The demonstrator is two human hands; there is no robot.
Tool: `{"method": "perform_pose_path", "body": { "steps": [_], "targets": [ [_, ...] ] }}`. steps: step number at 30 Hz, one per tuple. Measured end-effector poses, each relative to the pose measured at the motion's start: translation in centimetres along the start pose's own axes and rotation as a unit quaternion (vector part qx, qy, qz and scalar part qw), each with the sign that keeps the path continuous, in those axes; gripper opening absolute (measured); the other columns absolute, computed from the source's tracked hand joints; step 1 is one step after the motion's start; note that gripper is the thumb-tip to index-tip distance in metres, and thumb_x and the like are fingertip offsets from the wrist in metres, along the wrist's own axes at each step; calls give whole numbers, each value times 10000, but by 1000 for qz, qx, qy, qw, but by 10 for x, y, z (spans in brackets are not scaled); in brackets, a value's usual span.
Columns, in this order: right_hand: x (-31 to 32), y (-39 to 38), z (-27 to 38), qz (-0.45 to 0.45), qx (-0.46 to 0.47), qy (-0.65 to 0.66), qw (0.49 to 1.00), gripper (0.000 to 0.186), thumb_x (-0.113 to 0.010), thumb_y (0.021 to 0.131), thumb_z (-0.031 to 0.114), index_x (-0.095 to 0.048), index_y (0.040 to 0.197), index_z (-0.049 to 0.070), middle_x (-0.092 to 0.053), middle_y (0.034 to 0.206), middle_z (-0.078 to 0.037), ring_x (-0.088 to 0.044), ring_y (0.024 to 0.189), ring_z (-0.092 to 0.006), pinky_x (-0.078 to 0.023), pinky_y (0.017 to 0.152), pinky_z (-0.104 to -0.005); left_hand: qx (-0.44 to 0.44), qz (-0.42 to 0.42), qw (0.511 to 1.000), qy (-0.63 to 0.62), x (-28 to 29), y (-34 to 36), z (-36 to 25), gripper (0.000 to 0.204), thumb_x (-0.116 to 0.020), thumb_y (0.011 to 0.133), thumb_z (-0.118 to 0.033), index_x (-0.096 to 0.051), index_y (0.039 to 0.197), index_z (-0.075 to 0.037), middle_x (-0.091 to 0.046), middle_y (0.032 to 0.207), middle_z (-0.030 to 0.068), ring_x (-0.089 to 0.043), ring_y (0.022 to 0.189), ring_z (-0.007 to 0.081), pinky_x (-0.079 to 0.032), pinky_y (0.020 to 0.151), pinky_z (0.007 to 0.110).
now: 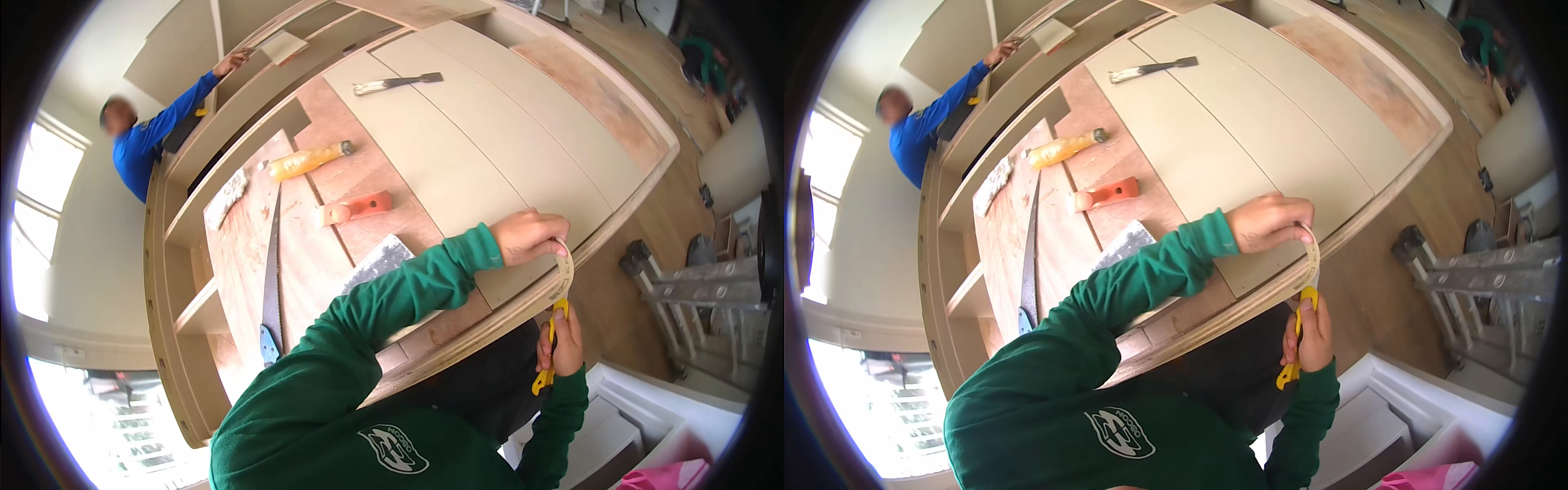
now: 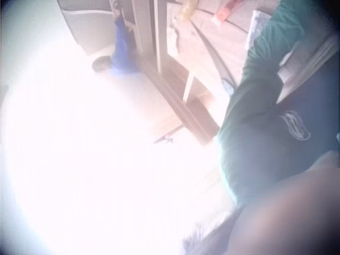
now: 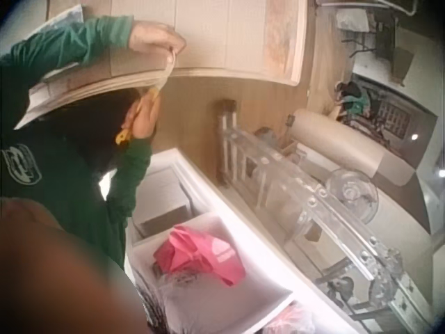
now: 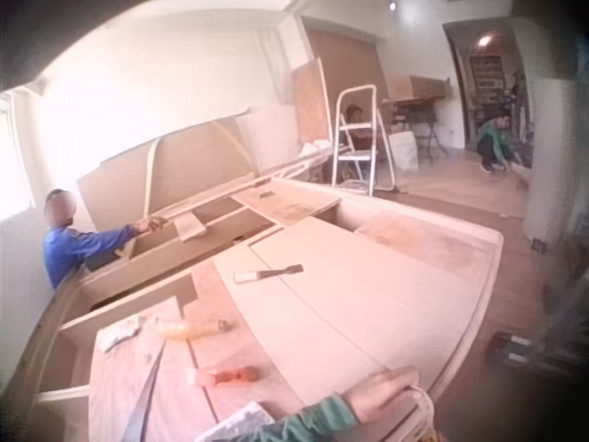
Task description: The person kneels on the floor and uses a red edge banding trimmer to remove excess edge banding from a wooden furniture panel. They then switch to a yellow utility knife to trim the curved edges of the panel, peeling away the excess material.
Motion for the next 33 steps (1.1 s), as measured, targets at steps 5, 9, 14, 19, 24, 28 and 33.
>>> {"method": "perform_pose_path", "body": {
  "steps": [5, 9, 14, 19, 24, 28, 33],
  "targets": [
    [5, -11, -1, -29, 72, -55, 995, 367, -323, 1053, 385, -458, 1178, 67, -391, 540, -19, -370, 344, -99, -378, 335, -248, -18, -42, 999, 14, 5, -6, 6, 207, -631, 921, -217, -523, 878, -45, -599, 799, 129, -602, 732, 345, -462, 640, 425],
    [43, -50, 3, -187, 96, 53, 976, 321, -419, 988, 295, -379, 1246, 109, -436, 603, -46, -386, 360, -112, -385, 347, -246, -3, -39, 999, -28, 2, -5, 3, 190, -608, 938, -209, -553, 1005, -39, -610, 917, 151, -617, 868, 345, -489, 735, 415],
    [92, -58, 44, -262, 296, 59, 917, 436, -415, 1009, 280, -290, 1414, 176, -531, 778, -76, -501, 524, -109, -481, 471, -262, 33, -47, 995, 84, 18, -7, 10, 387, -562, 963, -219, -487, 1310, -64, -562, 1209, 174, -559, 1121, 367, -484, 921, 403],
    [107, -30, 39, -244, 287, 88, 922, 376, -344, 1052, 378, -339, 1367, 173, -479, 711, -29, -446, 470, -80, -460, 453, -264, 139, 21, 914, 381, 29, -43, 43, 577, -479, 975, -359, -358, 1437, -36, -366, 1487, 187, -305, 1403, 369, -239, 1148, 492],
    [107, -20, -19, -332, 81, 158, 926, 342, -404, 1037, 397, -385, 1259, 139, -461, 705, -21, -428, 459, -87, -445, 447, -269, 156, 25, 925, 345, 24, -41, 48, 541, -453, 955, -208, -363, 1454, -22, -324, 1532, 171, -265, 1433, 359, -192, 1169, 481],
    [103, -12, -22, -338, 115, 203, 912, 396, -419, 1042, 313, -321, 1385, 144, -493, 806, -37, -463, 527, -95, -487, 514, -281, 196, 36, 916, 347, 27, -34, 41, 546, -445, 935, -164, -368, 1460, -35, -323, 1539, 155, -261, 1441, 340, -185, 1172, 480],
    [81, -17, 26, -283, 87, 192, 936, 419, -380, 1050, 223, -263, 1445, 145, -491, 843, -31, -461, 552, -92, -496, 540, -284, 203, 46, 912, 354, 26, -39, 48, 561, -439, 926, -173, -360, 1466, -42, -288, 1561, 140, -241, 1453, 327, -198, 1170, 479]
  ]
}}
Point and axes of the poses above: each hand's wrist, its own y-axis towards the middle knuckle, its own x-axis out of the back of the hand, z = x × y, the point moved 4 cm from there along y, towards the middle knuckle
